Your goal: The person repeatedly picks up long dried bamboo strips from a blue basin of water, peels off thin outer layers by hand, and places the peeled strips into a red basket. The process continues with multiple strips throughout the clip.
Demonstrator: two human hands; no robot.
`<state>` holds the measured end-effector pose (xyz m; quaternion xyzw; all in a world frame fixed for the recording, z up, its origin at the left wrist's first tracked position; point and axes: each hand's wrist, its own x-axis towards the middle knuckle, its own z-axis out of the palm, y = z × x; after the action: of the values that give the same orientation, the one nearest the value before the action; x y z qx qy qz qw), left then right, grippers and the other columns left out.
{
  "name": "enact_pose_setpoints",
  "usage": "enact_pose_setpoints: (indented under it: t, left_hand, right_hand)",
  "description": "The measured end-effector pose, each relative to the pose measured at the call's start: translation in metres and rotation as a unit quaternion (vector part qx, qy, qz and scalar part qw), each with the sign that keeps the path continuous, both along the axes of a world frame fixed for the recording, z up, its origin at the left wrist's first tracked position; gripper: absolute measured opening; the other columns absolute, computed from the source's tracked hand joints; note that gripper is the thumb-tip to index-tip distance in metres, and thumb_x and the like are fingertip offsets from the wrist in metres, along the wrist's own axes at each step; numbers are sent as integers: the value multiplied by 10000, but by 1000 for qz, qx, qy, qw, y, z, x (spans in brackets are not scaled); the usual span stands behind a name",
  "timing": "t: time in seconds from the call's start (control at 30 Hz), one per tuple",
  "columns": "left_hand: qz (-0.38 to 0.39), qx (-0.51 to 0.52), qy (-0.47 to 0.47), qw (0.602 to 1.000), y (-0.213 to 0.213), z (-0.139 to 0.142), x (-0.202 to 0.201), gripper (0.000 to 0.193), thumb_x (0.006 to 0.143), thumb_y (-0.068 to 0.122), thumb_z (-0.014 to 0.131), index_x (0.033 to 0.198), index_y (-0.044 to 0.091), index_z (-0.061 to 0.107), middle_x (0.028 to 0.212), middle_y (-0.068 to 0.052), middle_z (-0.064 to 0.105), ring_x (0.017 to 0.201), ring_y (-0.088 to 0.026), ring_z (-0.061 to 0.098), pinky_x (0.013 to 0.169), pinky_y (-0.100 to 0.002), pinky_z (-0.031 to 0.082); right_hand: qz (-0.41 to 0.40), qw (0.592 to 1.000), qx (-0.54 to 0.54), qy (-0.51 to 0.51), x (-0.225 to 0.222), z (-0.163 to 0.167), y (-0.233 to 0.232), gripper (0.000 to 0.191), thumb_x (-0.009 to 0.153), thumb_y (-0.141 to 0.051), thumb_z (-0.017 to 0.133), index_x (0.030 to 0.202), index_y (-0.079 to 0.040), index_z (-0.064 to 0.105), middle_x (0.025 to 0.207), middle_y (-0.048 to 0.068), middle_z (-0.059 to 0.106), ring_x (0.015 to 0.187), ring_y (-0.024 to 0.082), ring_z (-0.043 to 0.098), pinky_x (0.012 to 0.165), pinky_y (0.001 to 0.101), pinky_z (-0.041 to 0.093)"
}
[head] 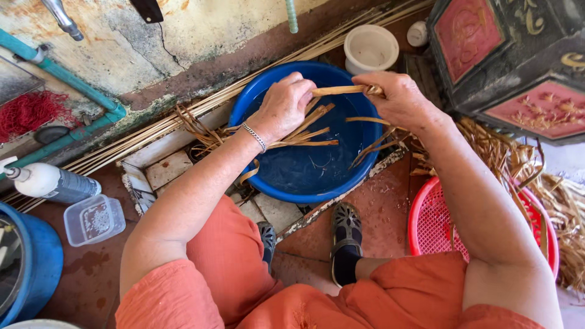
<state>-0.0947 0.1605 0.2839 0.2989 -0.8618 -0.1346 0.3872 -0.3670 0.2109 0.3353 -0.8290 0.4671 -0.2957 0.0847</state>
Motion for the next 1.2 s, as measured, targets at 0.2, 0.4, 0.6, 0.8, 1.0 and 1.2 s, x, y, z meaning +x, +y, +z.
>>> enact_pose_setpoints:
  t: [0.2,0.4,0.6,0.8,1.0,1.2]
  left_hand:
    - [17,-203,-104,974,14,11,-6,211,981,22,646,1183,72,609,953,-59,596,965,-248,603,917,-398,456]
    - [35,-34,-127,991,31,1,3,124,937,83,642,1059,64,635,921,-108,653,893,-280,646,828,-398,508]
    - [-122,381,55,915,48,-8,-3,157,972,155,647,1053,22,671,932,-30,756,766,-98,656,702,-273,552]
    - [-7,194,121,973,47,9,9,219,964,156,766,1093,45,628,836,-16,620,737,-103,558,648,-280,492]
    - [-24,-64,36,997,47,14,17,113,966,141,760,1008,68,685,899,-74,683,845,-176,657,727,-334,541]
    - [-65,369,91,923,40,-4,3,156,979,174,644,910,40,684,800,-56,717,753,-120,688,709,-311,559]
  right_hand:
    - [-52,986,155,16,5,-22,24,244,960,-71,663,1195,-50,724,1009,176,754,898,281,733,770,368,565]
    - [-48,990,112,-66,16,-21,34,130,961,-82,688,1074,-54,746,901,141,770,794,243,756,701,340,580]
    - [-29,997,-48,-52,28,-27,37,146,927,-66,738,1072,-47,746,859,167,723,752,261,693,666,352,544]
    - [3,988,75,-131,32,-22,41,179,1008,-144,720,1162,-57,744,777,114,686,668,131,566,621,314,507]
    - [-22,984,115,-133,33,-22,47,132,951,-161,761,1033,-59,772,703,76,683,624,95,574,597,297,508]
    - [-18,995,-34,-93,38,-28,38,77,866,-69,781,939,-56,758,769,128,699,658,242,687,614,336,534]
